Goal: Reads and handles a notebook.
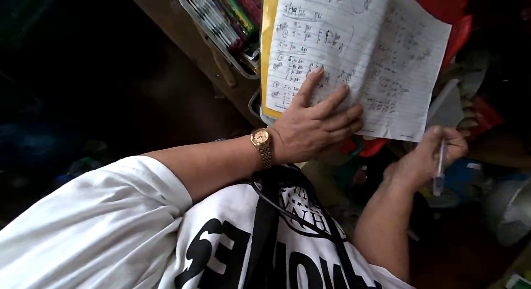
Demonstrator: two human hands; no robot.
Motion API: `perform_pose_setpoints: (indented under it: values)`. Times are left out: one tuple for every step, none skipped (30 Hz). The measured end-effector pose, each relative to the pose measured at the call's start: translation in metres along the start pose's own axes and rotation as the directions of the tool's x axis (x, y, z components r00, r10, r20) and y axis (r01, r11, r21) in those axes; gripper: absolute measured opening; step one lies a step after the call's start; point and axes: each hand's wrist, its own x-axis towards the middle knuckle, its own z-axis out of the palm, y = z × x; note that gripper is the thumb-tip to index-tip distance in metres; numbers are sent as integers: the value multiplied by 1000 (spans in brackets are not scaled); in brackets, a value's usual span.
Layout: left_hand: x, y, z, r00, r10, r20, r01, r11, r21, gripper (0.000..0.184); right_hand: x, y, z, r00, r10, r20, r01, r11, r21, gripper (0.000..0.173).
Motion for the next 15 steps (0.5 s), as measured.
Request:
perform_pose_setpoints:
  values:
    - [-1, 0, -1, 1000, -2, 14, 2, 1000, 1, 42, -1, 2, 4, 997, 83, 0, -83, 990, 113, 26]
    - [-2, 0, -1, 1000, -1, 25, 1, 1000, 5, 43, -1, 3, 8, 987, 160, 12, -158, 958, 240, 25]
    - [-2, 1, -1, 1000, 1, 28, -2, 1000, 13, 43, -1, 4, 11, 974, 224, 37, -222, 911, 347, 24]
    - [-2, 1, -1, 1000, 1, 30, -1, 1000, 15, 44, -1, 4, 13, 960, 274, 65, -275, 861, 427, 23]
    - [-2, 2, -1, 1000, 0, 27, 0, 1000, 13, 44, 0, 3, 14, 946, 311, 86, -313, 818, 483, 22]
    - [-1, 2, -1, 1000, 0, 19, 0, 1000, 9, 44, 1, 0, 14, 934, 343, 101, -344, 785, 515, 21]
    - [-1, 2, -1, 1000, 2, 17, -2, 1000, 0, 45, 2, -2, 14, 926, 361, 110, -362, 765, 533, 20]
    - [-2, 2, -3, 1000, 8, 22, -8, 1000, -22, 45, 3, -4, 13, 924, 364, 114, -364, 754, 546, 21]
    - [-1, 1, -6, 1000, 15, 15, -14, 998, -63, 45, 3, -6, 13, 928, 356, 110, -355, 754, 553, 22]
    - [-1, 0, -11, 1000, 12, -5, -12, 993, -121, 44, 2, -9, 12, 936, 339, 99, -334, 761, 557, 23]
    - [-2, -2, -16, 999, -9, -37, 2, 983, -182, 43, 1, -12, 11, 946, 314, 83, -305, 770, 560, 23]
    - [-4, -5, -23, 996, -56, -67, 39, 974, -224, 43, -1, -15, 10, 956, 285, 70, -273, 779, 564, 22]
    - [-7, -11, -31, 988, -125, -88, 101, 965, -241, 44, -5, -19, 8, 964, 261, 59, -247, 785, 568, 22]
    - [-12, -18, -39, 971, -215, -107, 181, 948, -262, 46, -9, -23, 6, 969, 241, 50, -226, 790, 569, 22]
    - [-16, -28, -45, 942, -316, -110, 271, 914, -303, 50, -14, -27, 3, 974, 221, 42, -205, 796, 570, 22]
